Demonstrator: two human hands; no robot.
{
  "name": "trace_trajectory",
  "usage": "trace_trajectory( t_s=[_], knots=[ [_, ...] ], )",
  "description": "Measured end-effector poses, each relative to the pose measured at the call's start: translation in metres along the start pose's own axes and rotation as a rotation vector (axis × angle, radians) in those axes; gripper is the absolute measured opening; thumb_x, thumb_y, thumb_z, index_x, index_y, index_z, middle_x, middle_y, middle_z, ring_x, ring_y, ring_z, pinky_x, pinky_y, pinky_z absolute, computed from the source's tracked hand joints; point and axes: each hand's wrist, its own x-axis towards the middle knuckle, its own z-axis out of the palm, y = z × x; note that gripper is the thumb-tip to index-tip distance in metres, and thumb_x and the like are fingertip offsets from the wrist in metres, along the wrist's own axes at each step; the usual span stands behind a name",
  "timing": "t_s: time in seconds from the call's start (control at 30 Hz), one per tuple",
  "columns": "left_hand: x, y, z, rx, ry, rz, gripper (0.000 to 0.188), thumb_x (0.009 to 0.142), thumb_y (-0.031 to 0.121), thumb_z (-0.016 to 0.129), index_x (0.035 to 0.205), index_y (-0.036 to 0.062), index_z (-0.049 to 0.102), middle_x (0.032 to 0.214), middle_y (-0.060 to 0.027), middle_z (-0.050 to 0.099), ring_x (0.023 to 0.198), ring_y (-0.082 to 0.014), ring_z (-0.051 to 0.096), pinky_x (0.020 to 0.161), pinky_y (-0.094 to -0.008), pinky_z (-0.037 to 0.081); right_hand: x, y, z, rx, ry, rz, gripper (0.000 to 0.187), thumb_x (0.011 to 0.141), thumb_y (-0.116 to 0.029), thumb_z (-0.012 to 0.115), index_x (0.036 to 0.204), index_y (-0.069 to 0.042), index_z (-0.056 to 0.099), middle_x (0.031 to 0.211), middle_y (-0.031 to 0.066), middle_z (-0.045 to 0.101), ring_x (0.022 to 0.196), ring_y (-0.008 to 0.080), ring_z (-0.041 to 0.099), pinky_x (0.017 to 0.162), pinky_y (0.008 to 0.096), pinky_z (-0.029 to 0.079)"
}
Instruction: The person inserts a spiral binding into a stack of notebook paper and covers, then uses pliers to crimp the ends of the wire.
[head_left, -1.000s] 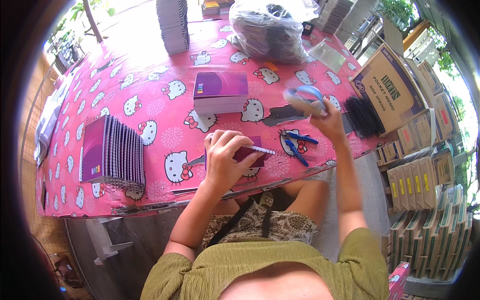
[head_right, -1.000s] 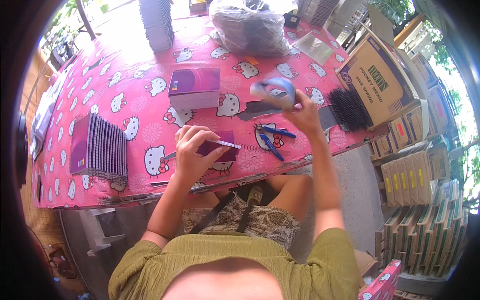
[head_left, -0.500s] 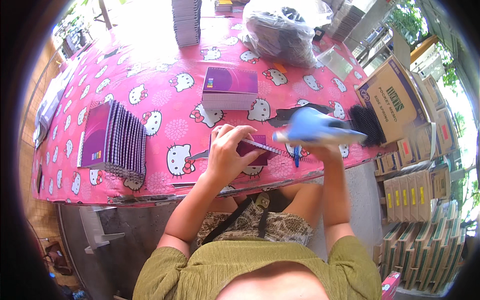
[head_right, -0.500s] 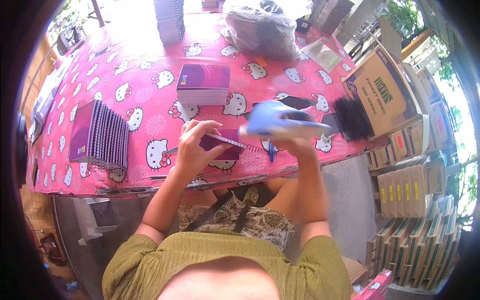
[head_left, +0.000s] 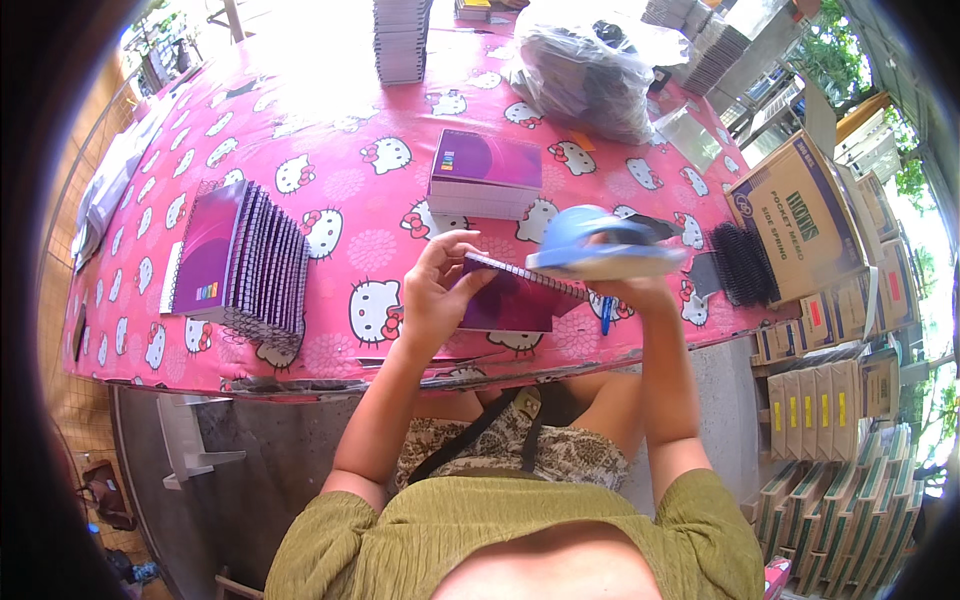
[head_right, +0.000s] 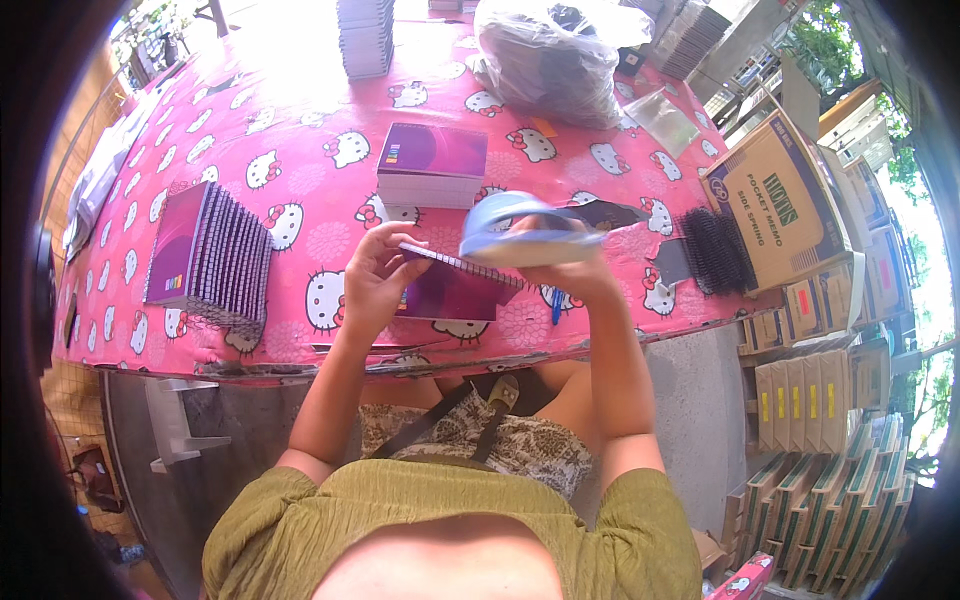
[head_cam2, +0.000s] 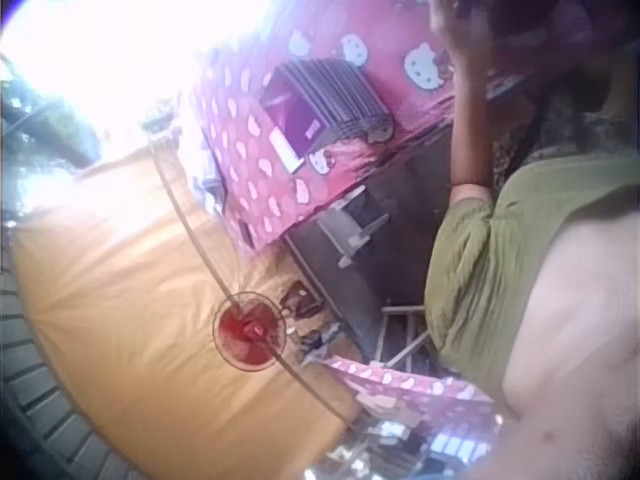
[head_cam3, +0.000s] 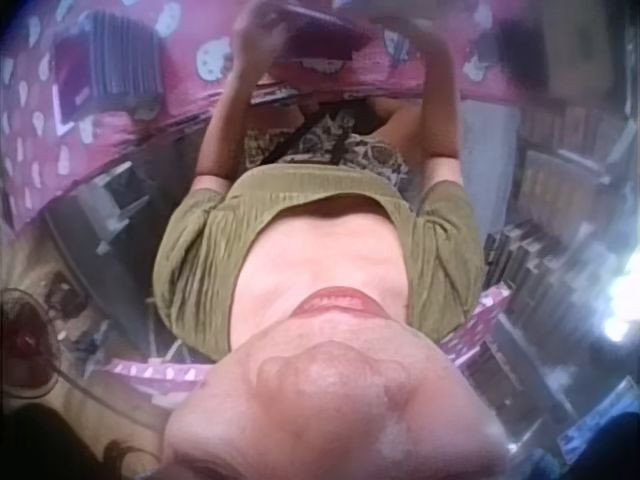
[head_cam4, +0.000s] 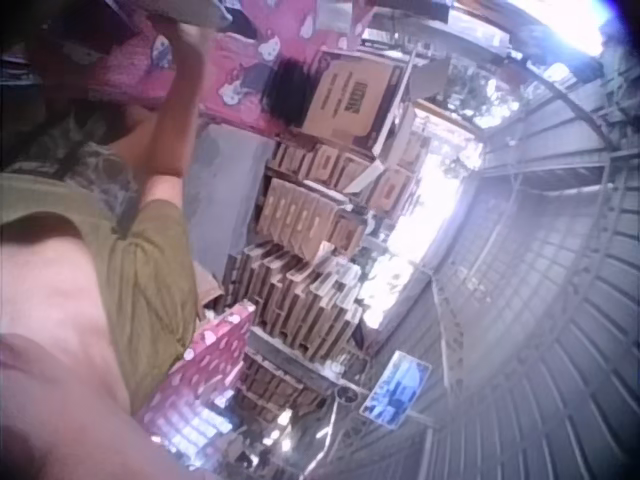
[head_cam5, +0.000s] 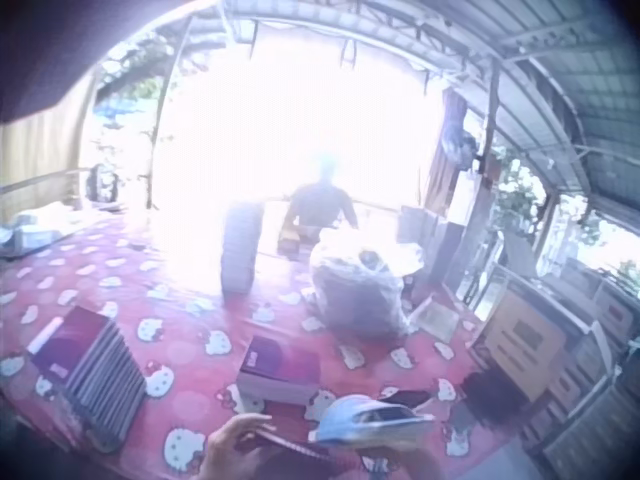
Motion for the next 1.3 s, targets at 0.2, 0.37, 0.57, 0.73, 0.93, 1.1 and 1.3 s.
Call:
trace_trajectory(
  t_s=[0.2, 0.37, 0.57, 0.73, 0.93, 1.1, 1.3],
  knots=[
    [-0.002, -0.003, -0.008, -0.127, -0.003, 0.000, 0.029, 0.082, -0.011, 0.063, 0.109, -0.0017, 0.064, 0.101, -0.0052, 0.065, 0.090, -0.0095, 0.062, 0.079, -0.0209, 0.051, 0.009, -0.013, 0.005, -0.006, -0.015, 0.132, 0.028, 0.066, -0.001, 0.069, 0.093, -0.001, 0.063, 0.083, 0.0041, 0.065, 0.079, 0.0075, 0.058, 0.069, 0.0262, 0.049],
    [-0.005, -0.003, -0.013, -0.079, 0.012, 0.022, 0.025, 0.081, -0.010, 0.065, 0.104, -0.0019, 0.067, 0.093, -0.0040, 0.066, 0.085, -0.0078, 0.062, 0.074, -0.0196, 0.052, 0.010, -0.008, -0.001, -0.434, 0.266, 0.103, 0.036, 0.065, -0.004, 0.069, 0.100, -0.002, 0.063, 0.088, 0.0114, 0.067, 0.081, 0.0188, 0.065, 0.072, 0.0333, 0.052],
    [-0.002, 0.005, -0.001, -0.262, -0.087, -0.035, 0.026, 0.079, -0.009, 0.067, 0.103, -0.0025, 0.063, 0.098, -0.0070, 0.065, 0.088, -0.0102, 0.062, 0.078, -0.0216, 0.053, -0.037, 0.076, -0.101, -1.059, 0.503, 0.430, 0.053, 0.069, -0.024, 0.078, 0.114, -0.003, 0.058, 0.115, 0.0210, 0.058, 0.105, 0.0365, 0.058, 0.089, 0.0429, 0.046],
    [-0.006, 0.013, 0.004, -0.150, 0.017, 0.296, 0.024, 0.076, -0.014, 0.068, 0.096, -0.0031, 0.061, 0.103, -0.0156, 0.064, 0.091, -0.0159, 0.063, 0.077, -0.0262, 0.056, -0.061, 0.045, -0.037, -1.127, 0.569, 0.208, 0.088, 0.069, -0.065, 0.064, 0.122, 0.004, 0.052, 0.130, 0.0238, 0.044, 0.119, 0.0388, 0.045, 0.098, 0.0511, 0.036],
    [-0.017, 0.044, 0.014, 0.239, 0.162, 0.459, 0.022, 0.075, -0.009, 0.073, 0.087, -0.0019, 0.056, 0.100, -0.0189, 0.063, 0.089, -0.0159, 0.063, 0.071, -0.0236, 0.055, -0.079, 0.023, 0.029, -1.057, 0.277, 0.496, 0.065, 0.076, -0.048, 0.068, 0.124, -0.006, 0.052, 0.118, 0.0196, 0.049, 0.112, 0.0362, 0.047, 0.092, 0.0489, 0.039],
    [-0.013, 0.047, 0.015, 0.248, 0.289, 0.519, 0.021, 0.072, 0.002, 0.080, 0.079, -0.0012, 0.060, 0.087, -0.0169, 0.067, 0.075, -0.0169, 0.067, 0.061, -0.0257, 0.054, -0.086, 0.028, 0.015, -1.019, 0.334, 0.442, 0.045, 0.082, -0.025, 0.065, 0.123, -0.011, 0.055, 0.110, 0.0163, 0.052, 0.105, 0.0336, 0.051, 0.086, 0.0453, 0.042],
    [-0.009, 0.055, 0.018, 0.461, 0.277, 0.693, 0.022, 0.067, -0.004, 0.080, 0.077, -0.0013, 0.061, 0.084, -0.0158, 0.067, 0.076, -0.0211, 0.066, 0.066, -0.0290, 0.054, -0.075, -0.053, 0.039, -0.507, 0.226, -0.112, 0.038, 0.081, -0.012, 0.065, 0.118, -0.003, 0.058, 0.112, 0.0193, 0.058, 0.104, 0.0335, 0.056, 0.090, 0.0437, 0.044]
  ],
)
